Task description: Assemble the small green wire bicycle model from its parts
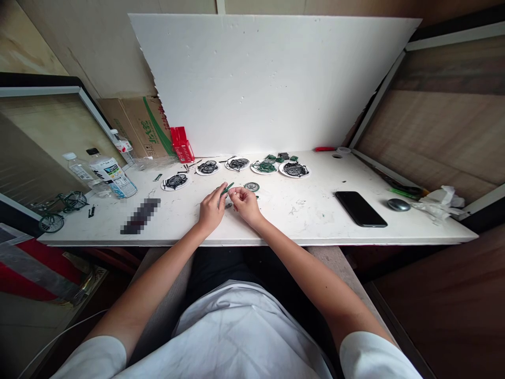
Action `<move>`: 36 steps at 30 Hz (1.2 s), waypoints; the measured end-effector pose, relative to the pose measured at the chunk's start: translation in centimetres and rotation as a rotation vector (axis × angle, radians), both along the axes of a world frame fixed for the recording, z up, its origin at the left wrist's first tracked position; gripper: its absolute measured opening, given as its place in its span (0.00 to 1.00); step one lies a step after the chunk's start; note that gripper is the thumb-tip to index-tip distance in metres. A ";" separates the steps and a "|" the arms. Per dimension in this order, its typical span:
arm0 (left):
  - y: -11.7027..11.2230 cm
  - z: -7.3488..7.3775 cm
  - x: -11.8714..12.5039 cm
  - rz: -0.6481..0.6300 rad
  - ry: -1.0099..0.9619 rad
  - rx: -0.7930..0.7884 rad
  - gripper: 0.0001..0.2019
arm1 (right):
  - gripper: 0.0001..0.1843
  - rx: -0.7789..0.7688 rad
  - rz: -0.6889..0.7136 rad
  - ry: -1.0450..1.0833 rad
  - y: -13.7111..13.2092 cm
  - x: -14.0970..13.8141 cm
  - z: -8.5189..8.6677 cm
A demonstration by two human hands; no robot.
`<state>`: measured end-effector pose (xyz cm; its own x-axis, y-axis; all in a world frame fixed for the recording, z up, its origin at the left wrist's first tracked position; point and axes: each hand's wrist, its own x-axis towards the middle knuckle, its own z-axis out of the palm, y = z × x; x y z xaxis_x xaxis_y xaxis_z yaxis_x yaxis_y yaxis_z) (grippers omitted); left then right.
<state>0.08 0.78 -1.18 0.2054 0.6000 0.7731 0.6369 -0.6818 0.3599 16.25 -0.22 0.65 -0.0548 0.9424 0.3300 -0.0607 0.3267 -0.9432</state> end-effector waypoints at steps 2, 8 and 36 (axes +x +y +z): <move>0.0 0.0 0.0 -0.016 -0.003 -0.015 0.23 | 0.31 -0.005 0.012 -0.003 -0.1 0.0 0.1; 0.1 -0.1 -0.1 -0.005 0.017 0.006 0.23 | 0.31 -0.017 0.062 0.028 -0.1 0.1 0.3; 1.8 0.4 0.0 -0.191 -0.719 -0.300 0.30 | 0.23 0.140 -0.261 -0.105 0.5 0.3 -1.0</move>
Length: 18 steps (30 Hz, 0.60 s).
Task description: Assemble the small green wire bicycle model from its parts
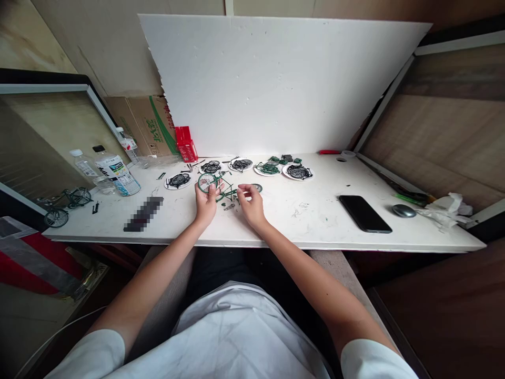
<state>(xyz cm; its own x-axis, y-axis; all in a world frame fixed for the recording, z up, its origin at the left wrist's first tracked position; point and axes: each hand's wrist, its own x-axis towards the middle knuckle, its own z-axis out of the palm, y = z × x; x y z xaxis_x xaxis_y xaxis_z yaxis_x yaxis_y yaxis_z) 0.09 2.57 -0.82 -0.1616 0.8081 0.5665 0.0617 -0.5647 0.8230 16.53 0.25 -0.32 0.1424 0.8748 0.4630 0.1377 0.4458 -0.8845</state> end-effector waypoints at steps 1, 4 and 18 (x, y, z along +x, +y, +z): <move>0.2 0.0 0.0 -0.045 -0.057 -0.030 0.31 | 0.23 0.000 0.003 -0.040 0.0 0.0 -0.1; 0.4 0.2 -0.1 -0.148 -0.196 -0.118 0.34 | 0.30 -0.039 0.055 -0.107 -0.1 -0.2 -0.5; 0.8 -0.1 -0.6 -0.209 -0.210 -0.230 0.29 | 0.29 0.008 0.119 -0.201 0.7 -0.4 -1.6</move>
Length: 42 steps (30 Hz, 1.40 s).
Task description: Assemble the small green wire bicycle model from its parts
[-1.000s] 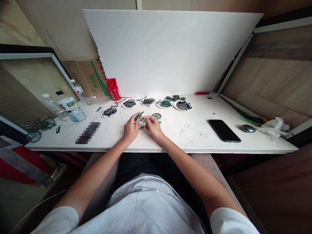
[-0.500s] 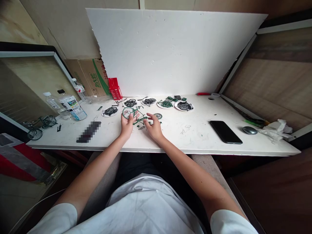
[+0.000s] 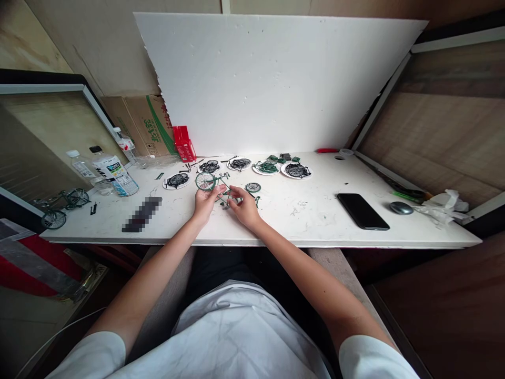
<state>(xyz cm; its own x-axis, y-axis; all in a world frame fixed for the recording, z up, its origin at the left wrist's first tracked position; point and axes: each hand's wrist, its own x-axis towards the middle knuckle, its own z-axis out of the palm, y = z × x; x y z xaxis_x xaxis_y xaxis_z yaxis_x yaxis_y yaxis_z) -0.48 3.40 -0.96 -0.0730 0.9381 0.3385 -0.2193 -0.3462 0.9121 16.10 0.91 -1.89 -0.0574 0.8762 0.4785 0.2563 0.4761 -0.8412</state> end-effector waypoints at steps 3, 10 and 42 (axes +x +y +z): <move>0.2 -0.2 -0.3 -0.005 0.036 -0.016 0.29 | 0.28 0.041 0.005 -0.013 -0.3 -0.1 0.1; 0.5 -0.4 -0.5 0.049 0.020 -0.045 0.27 | 0.17 0.102 -0.024 -0.203 0.1 2.5 2.3; 0.6 -1.8 -0.5 0.212 0.235 0.206 0.20 | 0.08 0.298 -0.008 -0.570 -0.9 1.6 1.4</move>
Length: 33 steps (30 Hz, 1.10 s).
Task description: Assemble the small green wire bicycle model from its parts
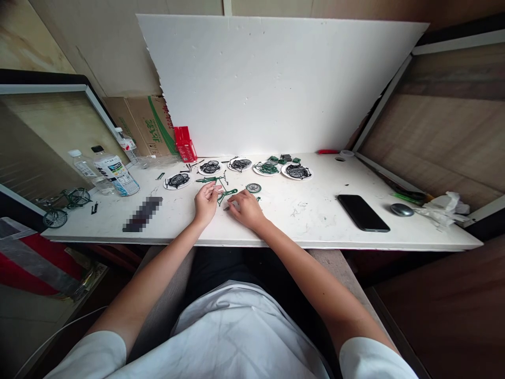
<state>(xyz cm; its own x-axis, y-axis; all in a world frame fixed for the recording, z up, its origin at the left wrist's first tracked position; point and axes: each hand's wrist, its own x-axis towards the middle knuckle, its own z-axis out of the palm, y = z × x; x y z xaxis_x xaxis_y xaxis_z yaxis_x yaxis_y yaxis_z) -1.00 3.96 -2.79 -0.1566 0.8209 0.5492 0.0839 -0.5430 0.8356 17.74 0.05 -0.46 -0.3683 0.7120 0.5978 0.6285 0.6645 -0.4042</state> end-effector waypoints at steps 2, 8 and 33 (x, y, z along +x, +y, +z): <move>-0.2 0.1 0.1 -0.011 0.002 0.009 0.19 | 0.05 -0.029 -0.027 0.095 0.1 0.2 0.1; -1.1 1.0 0.4 -0.084 0.008 0.008 0.22 | 0.10 -0.166 -0.053 0.420 1.2 0.8 -0.5; -1.2 0.6 0.8 -0.132 0.085 0.001 0.15 | 0.19 -0.280 0.059 0.532 2.7 1.0 -1.9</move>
